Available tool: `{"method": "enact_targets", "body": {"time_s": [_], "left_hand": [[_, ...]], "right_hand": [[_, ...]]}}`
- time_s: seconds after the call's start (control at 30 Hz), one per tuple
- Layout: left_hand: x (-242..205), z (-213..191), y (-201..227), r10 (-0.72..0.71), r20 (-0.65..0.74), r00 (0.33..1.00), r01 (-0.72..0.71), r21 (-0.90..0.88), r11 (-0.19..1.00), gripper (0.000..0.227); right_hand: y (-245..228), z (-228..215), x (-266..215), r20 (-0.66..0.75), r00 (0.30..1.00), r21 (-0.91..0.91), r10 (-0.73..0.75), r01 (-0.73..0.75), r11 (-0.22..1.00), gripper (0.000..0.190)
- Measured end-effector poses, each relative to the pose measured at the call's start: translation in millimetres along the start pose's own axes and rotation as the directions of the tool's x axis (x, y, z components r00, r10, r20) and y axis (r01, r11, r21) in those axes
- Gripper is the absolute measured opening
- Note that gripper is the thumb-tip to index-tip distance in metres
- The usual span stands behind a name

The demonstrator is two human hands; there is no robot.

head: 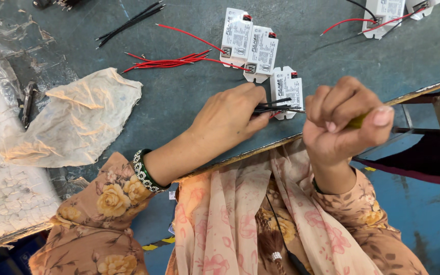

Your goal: The person assembles electronic led drivers by picking up white rectangular housings and inserting groups of black and red wires into the terminals using a screwdriver.

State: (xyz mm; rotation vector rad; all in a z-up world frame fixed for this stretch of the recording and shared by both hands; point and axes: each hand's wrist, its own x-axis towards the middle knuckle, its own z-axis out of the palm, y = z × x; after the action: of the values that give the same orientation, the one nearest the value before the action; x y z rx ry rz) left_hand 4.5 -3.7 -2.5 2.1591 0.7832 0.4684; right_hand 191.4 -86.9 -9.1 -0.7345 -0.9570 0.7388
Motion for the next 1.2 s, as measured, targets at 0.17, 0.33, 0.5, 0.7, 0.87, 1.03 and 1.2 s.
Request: {"method": "enact_targets", "body": {"time_s": [0.17, 0.33, 0.5, 0.7, 0.87, 1.03, 1.2], "left_hand": [[0.9, 0.0, 1.7, 0.049, -0.041, 0.998, -0.051, -0.042, 0.998, 0.025], [4.9, 1.1, 5.7, 0.021, -0.015, 1.000, -0.022, -0.008, 1.000, 0.027], [7.0, 5.6, 1.3, 0.017, -0.021, 1.000, -0.017, -0.013, 1.000, 0.027], [8.6, 6.9, 0.1, 0.051, -0.052, 0.997, -0.053, -0.037, 0.998, 0.027], [8.6, 5.3, -11.9, 0.040, -0.045, 0.998, -0.048, -0.204, 0.978, 0.024], [8.6, -1.6, -10.7, -0.058, 0.035, 0.998, 0.064, -0.178, 0.982, 0.028], [8.3, -9.7, -9.3, -0.079, 0.071, 0.994, 0.090, -0.169, 0.981, 0.027]], "right_hand": [[3.8, 4.6, 1.3, 0.024, 0.999, 0.026, -0.033, 0.032, 0.999, 0.055], [-0.4, 11.5, 3.2, -0.009, 1.000, 0.035, -0.002, 0.002, 0.999, 0.053], [1.6, 7.5, 6.8, -0.004, 1.000, 0.050, -0.012, 0.012, 0.999, 0.054], [2.3, 10.0, 7.2, 0.015, 0.999, 0.062, -0.034, 0.033, 0.998, 0.056], [11.4, -9.4, 14.1, 0.021, 0.997, 0.160, 0.081, -0.083, 0.984, 0.065], [-20.1, -49.9, 33.3, -0.025, 0.999, 0.109, 0.036, -0.033, 0.994, 0.065], [-26.4, -61.7, 41.7, 0.366, 0.928, -0.795, 0.069, 0.274, 0.541, 0.033]]}}
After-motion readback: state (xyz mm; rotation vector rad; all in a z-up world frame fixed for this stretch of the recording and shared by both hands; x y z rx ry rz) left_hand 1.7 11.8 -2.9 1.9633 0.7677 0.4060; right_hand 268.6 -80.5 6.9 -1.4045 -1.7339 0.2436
